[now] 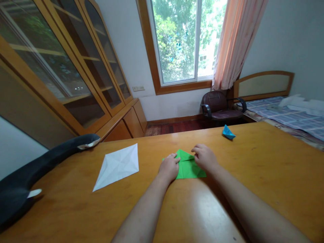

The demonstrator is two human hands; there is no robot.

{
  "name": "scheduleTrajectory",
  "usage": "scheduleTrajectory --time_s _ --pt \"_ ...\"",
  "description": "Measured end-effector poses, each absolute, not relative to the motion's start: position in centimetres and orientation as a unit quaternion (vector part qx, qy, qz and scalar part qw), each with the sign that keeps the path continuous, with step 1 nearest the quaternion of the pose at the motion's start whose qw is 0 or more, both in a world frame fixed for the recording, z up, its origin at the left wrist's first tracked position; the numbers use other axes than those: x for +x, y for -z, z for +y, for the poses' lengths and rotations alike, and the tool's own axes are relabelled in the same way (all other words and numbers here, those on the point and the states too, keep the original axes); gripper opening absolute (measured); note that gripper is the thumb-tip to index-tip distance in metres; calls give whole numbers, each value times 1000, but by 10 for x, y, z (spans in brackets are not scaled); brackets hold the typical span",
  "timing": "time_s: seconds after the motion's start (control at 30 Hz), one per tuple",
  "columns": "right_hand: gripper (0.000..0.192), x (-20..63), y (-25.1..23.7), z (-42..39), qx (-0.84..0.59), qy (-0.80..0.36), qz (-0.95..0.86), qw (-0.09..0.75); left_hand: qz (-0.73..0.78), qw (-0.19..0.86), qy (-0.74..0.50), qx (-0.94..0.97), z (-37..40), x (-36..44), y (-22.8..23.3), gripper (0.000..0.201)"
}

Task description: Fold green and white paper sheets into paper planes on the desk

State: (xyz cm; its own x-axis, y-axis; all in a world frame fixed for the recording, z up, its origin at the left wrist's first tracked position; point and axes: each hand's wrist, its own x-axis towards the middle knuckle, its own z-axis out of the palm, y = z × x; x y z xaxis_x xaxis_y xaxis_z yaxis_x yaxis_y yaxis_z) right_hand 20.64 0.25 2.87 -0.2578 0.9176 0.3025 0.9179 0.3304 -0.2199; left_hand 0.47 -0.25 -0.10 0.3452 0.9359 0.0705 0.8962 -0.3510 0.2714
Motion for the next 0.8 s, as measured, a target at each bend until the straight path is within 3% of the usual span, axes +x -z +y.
scheduleTrajectory --time_s 0.2,0.8 --pt "31 184 -11 -2 -476 -53 -868 131 575 62 -87 811 -5 14 0 40" --pt "32 177 -8 -7 -536 -80 -834 103 574 42 2 818 -22 37 -7 51"
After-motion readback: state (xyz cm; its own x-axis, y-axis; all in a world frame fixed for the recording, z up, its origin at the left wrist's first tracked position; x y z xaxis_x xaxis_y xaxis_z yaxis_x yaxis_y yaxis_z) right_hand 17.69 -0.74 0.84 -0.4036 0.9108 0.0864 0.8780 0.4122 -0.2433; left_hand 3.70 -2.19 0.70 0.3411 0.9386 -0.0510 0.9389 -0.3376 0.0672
